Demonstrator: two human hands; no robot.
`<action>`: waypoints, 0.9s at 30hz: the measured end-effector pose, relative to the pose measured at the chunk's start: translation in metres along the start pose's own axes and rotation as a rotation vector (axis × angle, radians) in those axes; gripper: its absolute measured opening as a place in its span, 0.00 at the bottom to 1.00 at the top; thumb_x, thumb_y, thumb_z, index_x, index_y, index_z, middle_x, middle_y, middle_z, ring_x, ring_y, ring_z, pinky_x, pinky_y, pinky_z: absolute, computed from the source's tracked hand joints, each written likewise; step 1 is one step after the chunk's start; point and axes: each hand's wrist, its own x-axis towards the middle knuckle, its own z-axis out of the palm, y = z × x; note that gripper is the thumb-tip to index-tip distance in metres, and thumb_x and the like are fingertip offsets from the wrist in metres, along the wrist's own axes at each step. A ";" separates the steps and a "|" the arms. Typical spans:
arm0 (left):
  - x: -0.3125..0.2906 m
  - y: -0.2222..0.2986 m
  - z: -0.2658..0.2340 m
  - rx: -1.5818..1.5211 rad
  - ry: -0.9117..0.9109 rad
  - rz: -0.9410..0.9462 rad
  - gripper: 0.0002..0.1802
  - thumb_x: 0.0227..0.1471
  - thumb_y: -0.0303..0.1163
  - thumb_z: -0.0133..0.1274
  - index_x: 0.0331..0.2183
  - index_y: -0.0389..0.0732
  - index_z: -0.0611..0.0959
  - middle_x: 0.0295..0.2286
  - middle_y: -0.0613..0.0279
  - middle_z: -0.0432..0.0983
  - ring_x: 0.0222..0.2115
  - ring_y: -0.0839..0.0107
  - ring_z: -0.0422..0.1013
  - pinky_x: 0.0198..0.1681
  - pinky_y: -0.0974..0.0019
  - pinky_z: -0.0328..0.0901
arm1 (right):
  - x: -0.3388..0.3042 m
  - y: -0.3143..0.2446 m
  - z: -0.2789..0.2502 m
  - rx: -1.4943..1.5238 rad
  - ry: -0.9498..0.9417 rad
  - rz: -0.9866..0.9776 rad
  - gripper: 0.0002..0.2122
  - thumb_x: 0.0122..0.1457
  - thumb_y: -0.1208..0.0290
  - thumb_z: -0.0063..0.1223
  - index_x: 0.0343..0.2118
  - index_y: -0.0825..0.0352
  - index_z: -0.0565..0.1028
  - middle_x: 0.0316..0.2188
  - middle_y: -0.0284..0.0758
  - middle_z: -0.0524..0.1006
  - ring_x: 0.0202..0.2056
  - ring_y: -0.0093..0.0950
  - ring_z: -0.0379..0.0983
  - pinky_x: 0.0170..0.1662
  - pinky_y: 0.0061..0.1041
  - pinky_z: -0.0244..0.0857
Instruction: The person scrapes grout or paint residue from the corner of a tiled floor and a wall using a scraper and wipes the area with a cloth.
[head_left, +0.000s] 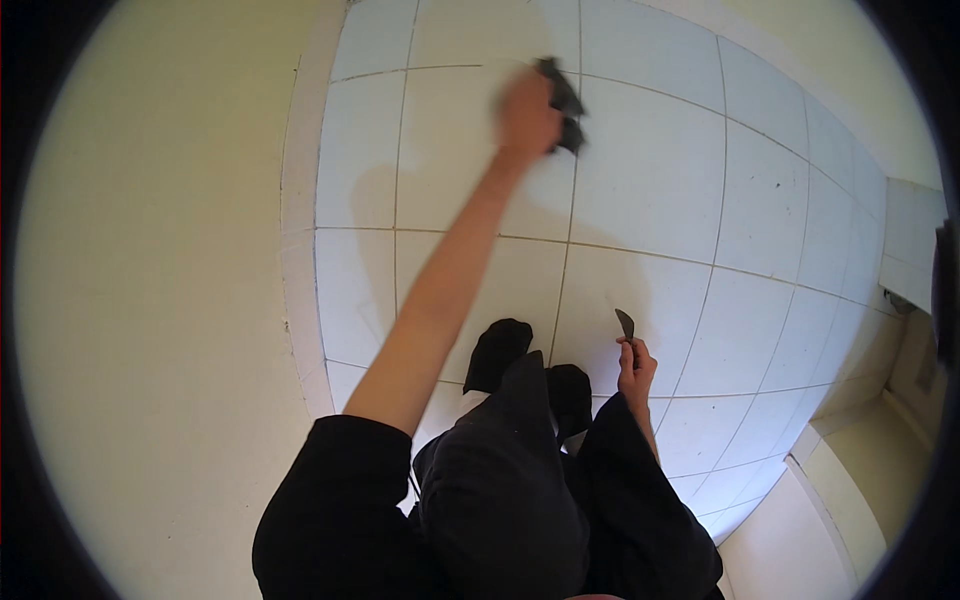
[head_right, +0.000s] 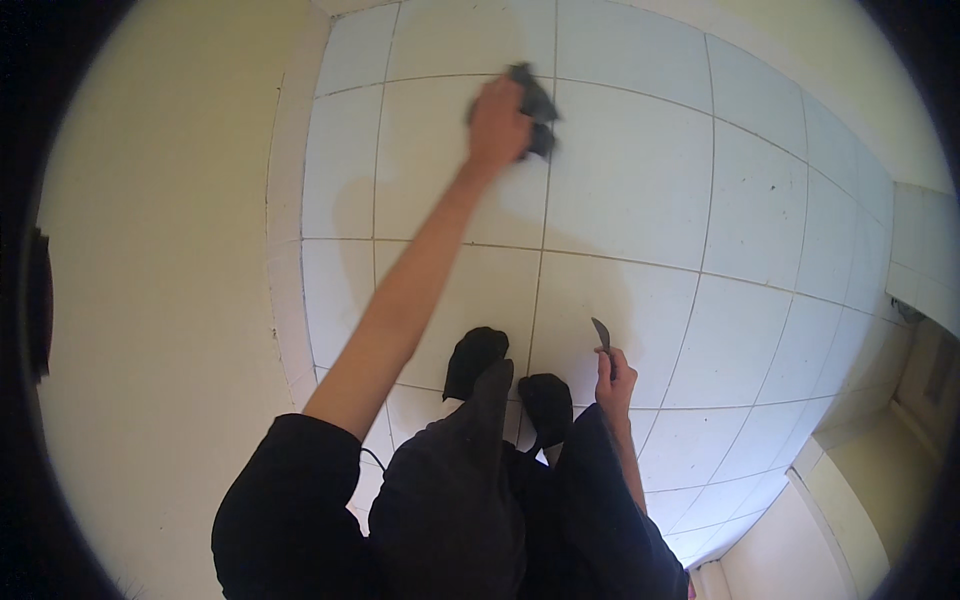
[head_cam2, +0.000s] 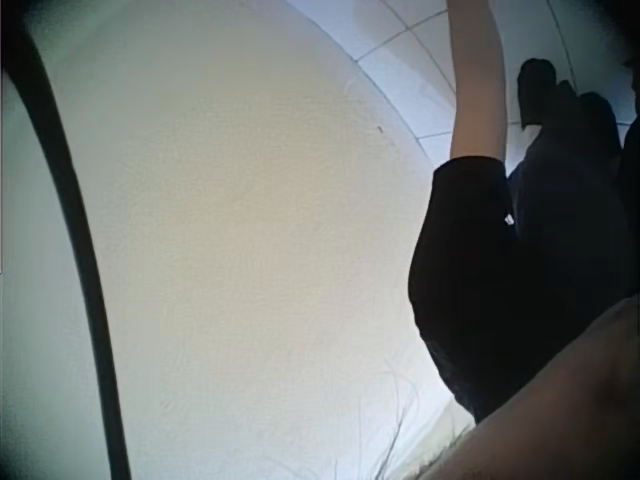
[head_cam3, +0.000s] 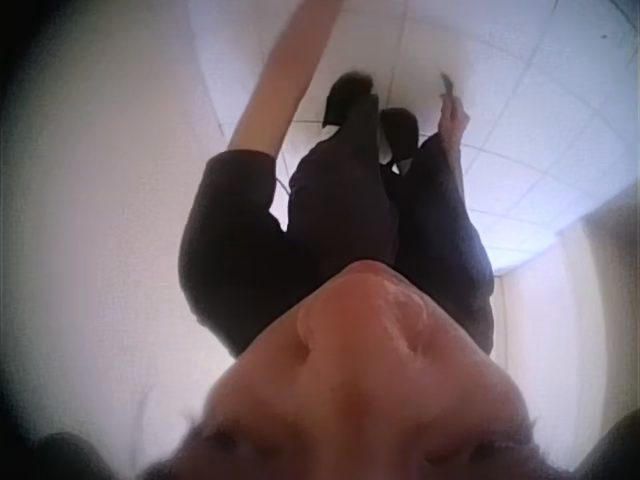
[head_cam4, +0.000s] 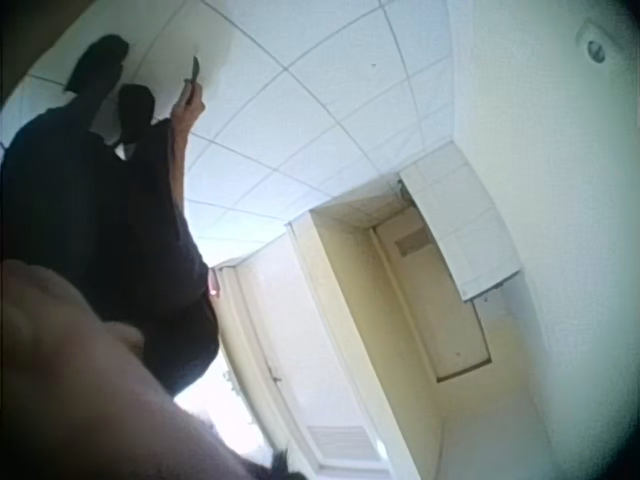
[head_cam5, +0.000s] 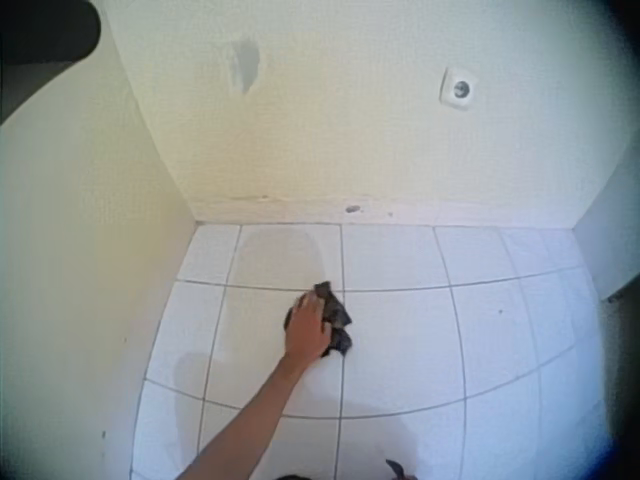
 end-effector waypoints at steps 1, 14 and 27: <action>-0.005 0.028 0.018 -0.009 0.042 0.100 0.26 0.41 0.28 0.57 0.45 0.31 0.74 0.52 0.42 0.66 0.56 0.47 0.60 0.61 0.51 0.54 | 0.001 -0.003 -0.001 0.024 0.012 0.012 0.07 0.62 0.75 0.48 0.39 0.69 0.76 0.15 0.25 0.66 0.17 0.13 0.55 0.21 0.19 0.46; -0.121 0.190 0.025 -1.589 -0.767 -0.476 0.21 0.58 0.26 0.39 0.53 0.38 0.73 0.44 0.58 0.74 0.45 0.71 0.70 0.51 0.65 0.65 | 0.027 -0.081 -0.063 -0.232 0.532 -0.234 0.17 0.64 0.79 0.40 0.55 0.75 0.68 0.32 0.36 0.74 0.32 0.24 0.68 0.36 0.20 0.61; -0.152 0.198 -0.016 -2.375 -0.879 -1.104 0.19 0.63 0.37 0.37 0.47 0.37 0.75 0.40 0.54 0.76 0.39 0.62 0.76 0.44 0.57 0.73 | 0.035 -0.106 -0.032 -0.726 0.360 -0.436 0.29 0.53 0.85 0.50 0.61 0.61 0.66 0.23 0.32 0.68 0.16 0.28 0.64 0.18 0.28 0.61</action>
